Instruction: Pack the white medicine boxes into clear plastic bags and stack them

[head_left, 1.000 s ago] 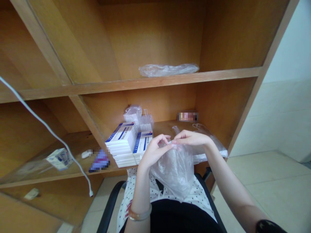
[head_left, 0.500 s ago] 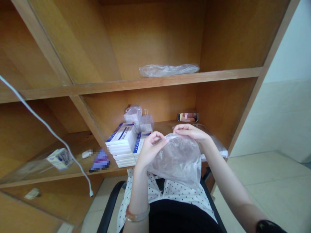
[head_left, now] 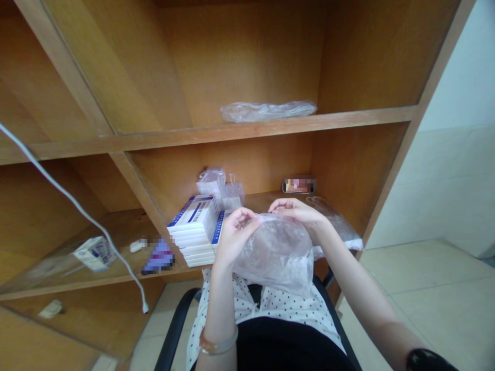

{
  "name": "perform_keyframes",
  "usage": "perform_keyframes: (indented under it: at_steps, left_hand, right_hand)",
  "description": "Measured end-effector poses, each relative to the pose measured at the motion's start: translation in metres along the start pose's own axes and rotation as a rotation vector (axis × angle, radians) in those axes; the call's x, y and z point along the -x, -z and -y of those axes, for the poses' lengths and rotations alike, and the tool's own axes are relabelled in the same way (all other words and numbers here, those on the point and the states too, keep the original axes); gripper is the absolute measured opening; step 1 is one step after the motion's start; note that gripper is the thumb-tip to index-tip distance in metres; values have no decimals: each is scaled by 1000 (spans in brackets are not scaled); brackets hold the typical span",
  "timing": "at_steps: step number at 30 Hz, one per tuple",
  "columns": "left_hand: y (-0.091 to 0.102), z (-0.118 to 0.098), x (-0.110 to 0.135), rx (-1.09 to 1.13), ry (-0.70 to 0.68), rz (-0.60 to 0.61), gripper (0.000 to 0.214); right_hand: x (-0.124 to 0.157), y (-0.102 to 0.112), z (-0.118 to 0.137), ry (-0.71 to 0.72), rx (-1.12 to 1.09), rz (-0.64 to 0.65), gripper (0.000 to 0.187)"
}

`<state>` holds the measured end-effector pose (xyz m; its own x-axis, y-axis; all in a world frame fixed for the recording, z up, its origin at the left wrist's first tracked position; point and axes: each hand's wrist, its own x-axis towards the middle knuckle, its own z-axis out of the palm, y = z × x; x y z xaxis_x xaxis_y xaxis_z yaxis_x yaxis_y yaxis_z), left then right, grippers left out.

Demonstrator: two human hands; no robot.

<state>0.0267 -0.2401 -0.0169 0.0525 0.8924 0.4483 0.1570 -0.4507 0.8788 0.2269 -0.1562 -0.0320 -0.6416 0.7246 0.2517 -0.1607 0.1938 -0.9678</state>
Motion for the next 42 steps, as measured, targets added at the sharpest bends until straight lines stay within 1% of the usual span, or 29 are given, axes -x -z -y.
perform_keyframes:
  at_steps: [6, 10, 14, 16, 19, 20, 22, 23, 24, 25, 27, 29, 31, 32, 33, 34, 36, 37, 38, 39, 40, 42]
  left_hand:
    - [0, -4, 1, 3, -13, -31, 13]
    - [2, -4, 1, 3, -12, -18, 13]
    - [2, -2, 1, -58, 7, 99, 20]
    - [1, -1, 2, -95, 46, 178, 27]
    - [-1, 1, 4, -171, 97, 269, 34]
    - [-2, 2, 5, -205, 102, 299, 32]
    - [-2, 4, 5, -263, 101, 375, 17]
    - [-2, 4, 6, -280, 97, 405, 13]
    - [-2, 5, 6, -287, 93, 416, 17]
    - [-2, 5, 5, -284, 90, 400, 24]
    - [-2, 4, 5, -251, 89, 295, 31]
    - [-2, 2, 3, -170, 103, 169, 32]
    - [-2, 0, 2, -43, 127, 69, 29]
    - [-1, -1, 1, 33, 139, 27, 29]
    - [0, -2, 0, 112, 153, -10, 28]
    - [1, -4, 0, 188, 168, -45, 27]
    - [4, -6, 2, 312, 193, -87, 26]
    - [6, -7, 4, 357, 201, -87, 24]
    - [8, -8, 7, 397, 203, -57, 24]
    - [11, -9, 10, 439, 196, 8, 25]
    - [13, -10, 14, 482, 181, 109, 27]
    - [17, -11, 21, 548, 159, 374, 29]
  right_hand:
    - [-9, 7, -14, 10, 59, -43, 19]
    - [-11, 8, -14, 20, 102, -90, 22]
    - [-10, 7, -9, 48, 115, -183, 25]
    - [-9, 6, -6, 74, 113, -230, 25]
    - [-7, 4, -1, 108, 119, -261, 25]
    - [-6, 3, 1, 114, 121, -258, 25]
    - [-4, 3, 4, 116, 110, -235, 25]
    - [-3, 4, 5, 116, 97, -223, 26]
    - [-2, 4, 6, 114, 83, -207, 26]
    - [-1, 5, 7, 107, 73, -183, 26]
    - [2, 8, 7, 73, 78, -82, 26]
    - [5, 10, 7, -2, 114, 113, 26]
    - [8, 11, 5, -93, 145, 315, 30]
    - [9, 12, 4, -128, 153, 381, 32]
    - [9, 12, 2, -149, 154, 413, 33]
    - [10, 12, 1, -155, 153, 416, 33]
    - [9, 14, -1, -128, 155, 388, 29]
    - [8, 15, -3, -102, 152, 369, 26]
    - [7, 17, -3, -71, 137, 348, 25]
    - [6, 18, -4, -34, 101, 321, 25]
    - [5, 20, -5, 5, 43, 285, 26]
    - [5, 23, -6, 71, -111, 203, 29]
